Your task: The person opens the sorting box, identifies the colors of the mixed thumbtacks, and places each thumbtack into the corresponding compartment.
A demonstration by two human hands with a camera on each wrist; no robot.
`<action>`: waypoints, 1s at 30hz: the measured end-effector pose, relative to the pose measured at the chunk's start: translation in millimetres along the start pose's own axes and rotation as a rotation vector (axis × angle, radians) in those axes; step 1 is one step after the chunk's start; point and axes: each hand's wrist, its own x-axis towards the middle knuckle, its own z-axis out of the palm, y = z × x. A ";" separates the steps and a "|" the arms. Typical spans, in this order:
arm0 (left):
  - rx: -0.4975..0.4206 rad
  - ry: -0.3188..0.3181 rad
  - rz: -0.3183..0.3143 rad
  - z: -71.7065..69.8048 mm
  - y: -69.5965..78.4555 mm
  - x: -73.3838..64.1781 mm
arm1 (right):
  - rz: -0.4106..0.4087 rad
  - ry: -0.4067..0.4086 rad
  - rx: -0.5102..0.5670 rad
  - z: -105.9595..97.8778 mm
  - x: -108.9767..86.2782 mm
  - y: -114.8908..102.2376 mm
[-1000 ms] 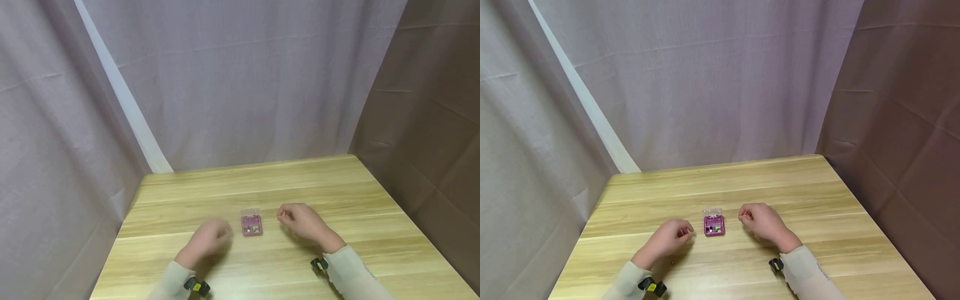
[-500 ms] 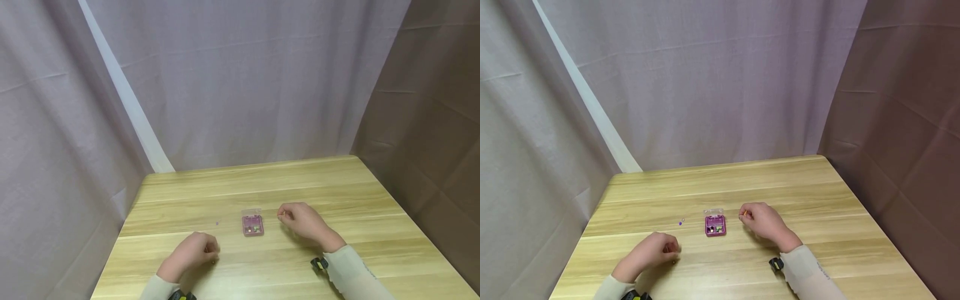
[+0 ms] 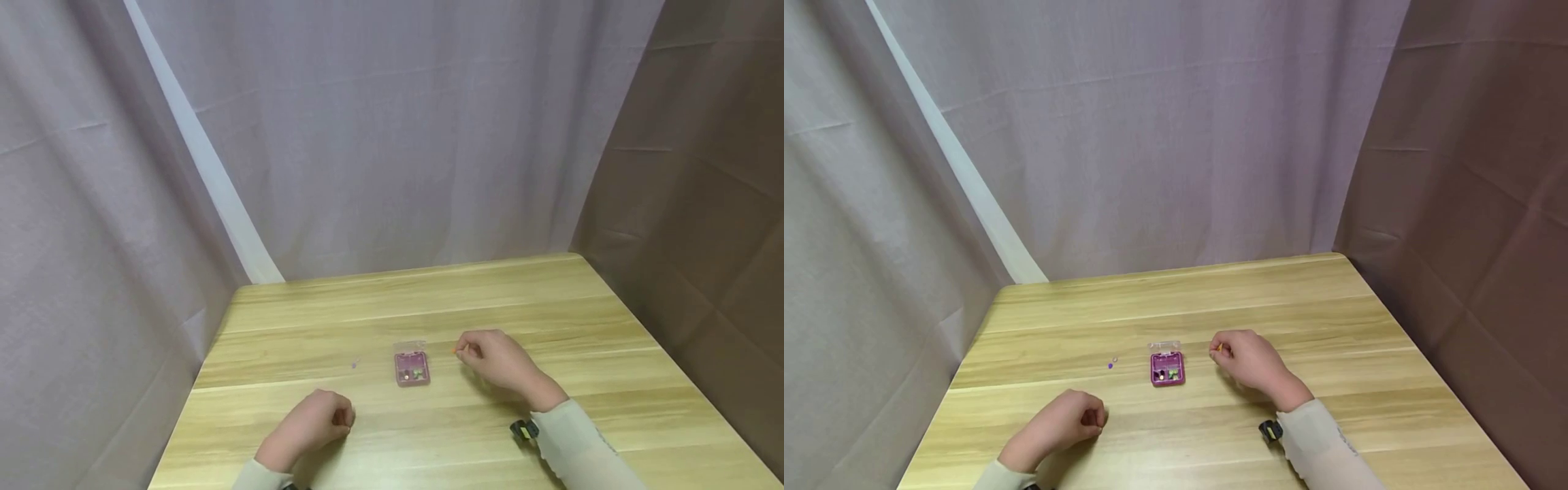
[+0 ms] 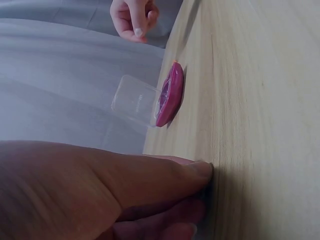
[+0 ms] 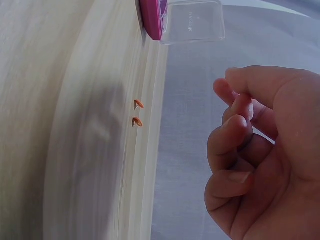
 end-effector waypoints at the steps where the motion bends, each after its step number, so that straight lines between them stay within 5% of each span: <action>1: 0.004 0.000 0.000 0.5 -0.4 0.5 | 0.000 0.001 0.000 -0.2 -0.1 0.3; 19: 0.076 0.097 0.007 10.4 -6.0 35.0 | 0.007 -0.002 0.002 1.5 -1.9 1.4; 30: 0.067 0.137 0.034 18.0 10.3 73.6 | 0.011 -0.007 0.014 1.7 -0.3 0.1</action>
